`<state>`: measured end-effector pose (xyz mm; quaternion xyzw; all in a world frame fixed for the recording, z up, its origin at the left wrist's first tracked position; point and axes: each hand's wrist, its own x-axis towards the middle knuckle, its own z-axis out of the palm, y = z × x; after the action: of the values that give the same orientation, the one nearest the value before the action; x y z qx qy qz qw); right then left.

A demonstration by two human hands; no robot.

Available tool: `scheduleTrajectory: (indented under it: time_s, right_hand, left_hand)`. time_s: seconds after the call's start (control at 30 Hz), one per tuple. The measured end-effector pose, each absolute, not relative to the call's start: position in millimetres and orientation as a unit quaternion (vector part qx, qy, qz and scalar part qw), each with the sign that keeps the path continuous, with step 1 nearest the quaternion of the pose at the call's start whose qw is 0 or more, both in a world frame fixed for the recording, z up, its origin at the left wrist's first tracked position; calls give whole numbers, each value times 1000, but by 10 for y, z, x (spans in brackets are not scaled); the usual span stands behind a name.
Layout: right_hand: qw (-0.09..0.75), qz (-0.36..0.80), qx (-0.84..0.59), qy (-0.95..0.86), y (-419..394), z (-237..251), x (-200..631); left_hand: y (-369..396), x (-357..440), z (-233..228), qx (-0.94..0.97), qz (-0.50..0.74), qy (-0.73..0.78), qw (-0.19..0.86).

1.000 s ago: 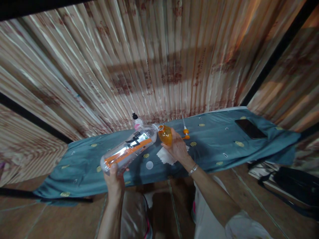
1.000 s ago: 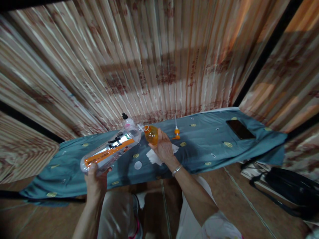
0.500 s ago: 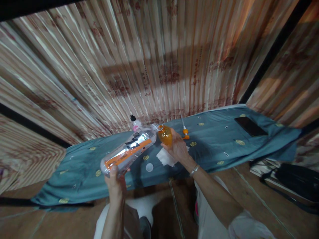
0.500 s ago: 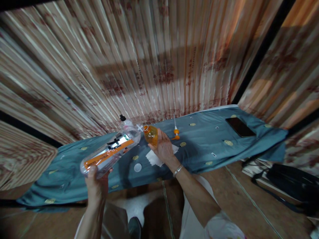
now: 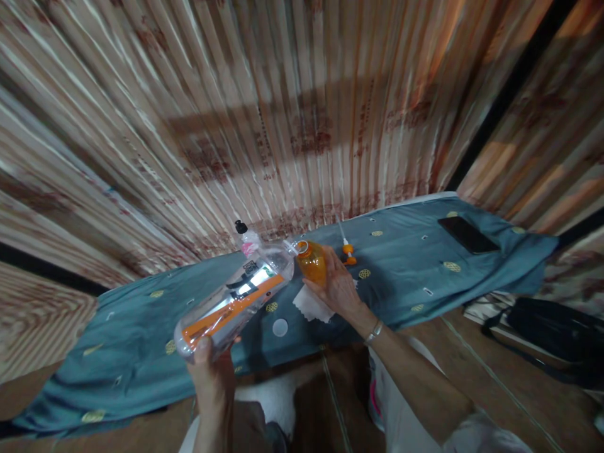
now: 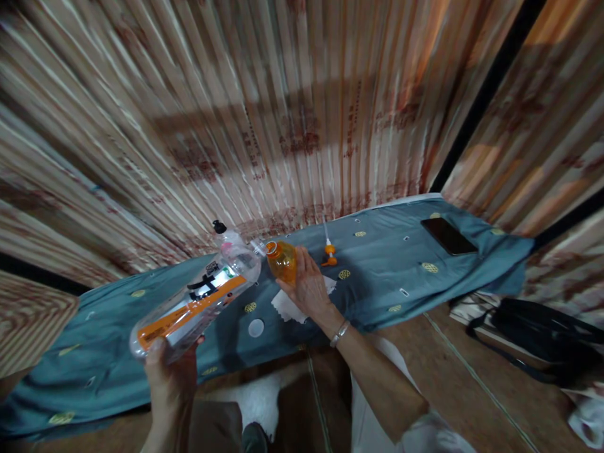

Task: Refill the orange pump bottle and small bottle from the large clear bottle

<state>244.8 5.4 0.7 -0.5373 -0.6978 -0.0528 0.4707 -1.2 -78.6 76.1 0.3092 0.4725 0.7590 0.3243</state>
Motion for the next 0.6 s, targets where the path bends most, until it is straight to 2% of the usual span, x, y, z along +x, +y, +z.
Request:
scheduleTrajectory:
  time_s: [0.6]
  right_hand:
    - [466, -48, -534, -704, -65, 84, 2400]
  left_hand:
    - [-859, -103, 767, 308, 757, 498, 290]
